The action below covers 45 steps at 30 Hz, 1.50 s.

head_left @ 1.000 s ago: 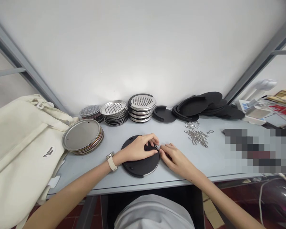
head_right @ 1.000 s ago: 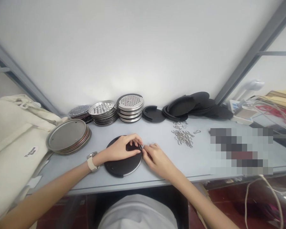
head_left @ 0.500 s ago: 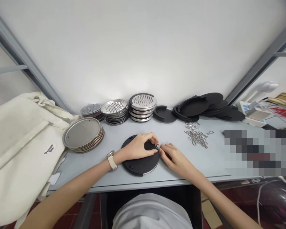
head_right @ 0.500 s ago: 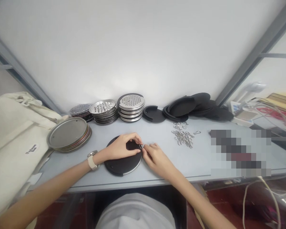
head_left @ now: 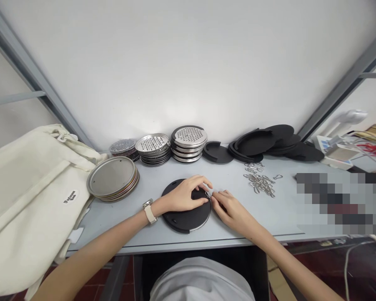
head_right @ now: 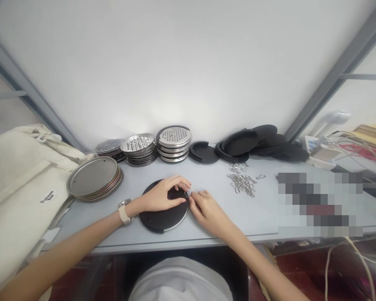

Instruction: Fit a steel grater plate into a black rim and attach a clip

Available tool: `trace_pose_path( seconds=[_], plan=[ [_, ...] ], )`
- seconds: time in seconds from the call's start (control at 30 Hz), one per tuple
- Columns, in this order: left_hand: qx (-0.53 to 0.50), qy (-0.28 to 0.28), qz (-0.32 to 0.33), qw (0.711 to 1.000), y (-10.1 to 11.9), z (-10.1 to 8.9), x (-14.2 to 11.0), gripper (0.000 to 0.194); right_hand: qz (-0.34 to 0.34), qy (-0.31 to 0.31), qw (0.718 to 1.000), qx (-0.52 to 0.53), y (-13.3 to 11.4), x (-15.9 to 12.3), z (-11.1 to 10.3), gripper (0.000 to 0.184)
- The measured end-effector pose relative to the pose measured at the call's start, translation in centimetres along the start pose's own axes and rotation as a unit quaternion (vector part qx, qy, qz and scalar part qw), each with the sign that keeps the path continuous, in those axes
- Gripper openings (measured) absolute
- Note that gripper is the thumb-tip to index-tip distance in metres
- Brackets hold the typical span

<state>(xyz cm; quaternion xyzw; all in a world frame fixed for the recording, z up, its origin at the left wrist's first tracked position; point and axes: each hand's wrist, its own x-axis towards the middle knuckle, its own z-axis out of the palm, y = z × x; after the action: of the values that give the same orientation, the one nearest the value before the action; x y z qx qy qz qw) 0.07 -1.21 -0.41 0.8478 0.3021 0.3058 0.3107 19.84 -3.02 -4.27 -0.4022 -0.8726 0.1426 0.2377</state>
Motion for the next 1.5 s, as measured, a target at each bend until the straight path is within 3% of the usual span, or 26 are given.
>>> trace_pose_path(
  seconds=[1.5],
  plan=[
    [0.006, -0.014, 0.011, 1.0, 0.23, 0.06, -0.05, 0.028, -0.005, -0.003, 1.0, 0.002, -0.19, 0.08, -0.19, 0.026]
  ],
)
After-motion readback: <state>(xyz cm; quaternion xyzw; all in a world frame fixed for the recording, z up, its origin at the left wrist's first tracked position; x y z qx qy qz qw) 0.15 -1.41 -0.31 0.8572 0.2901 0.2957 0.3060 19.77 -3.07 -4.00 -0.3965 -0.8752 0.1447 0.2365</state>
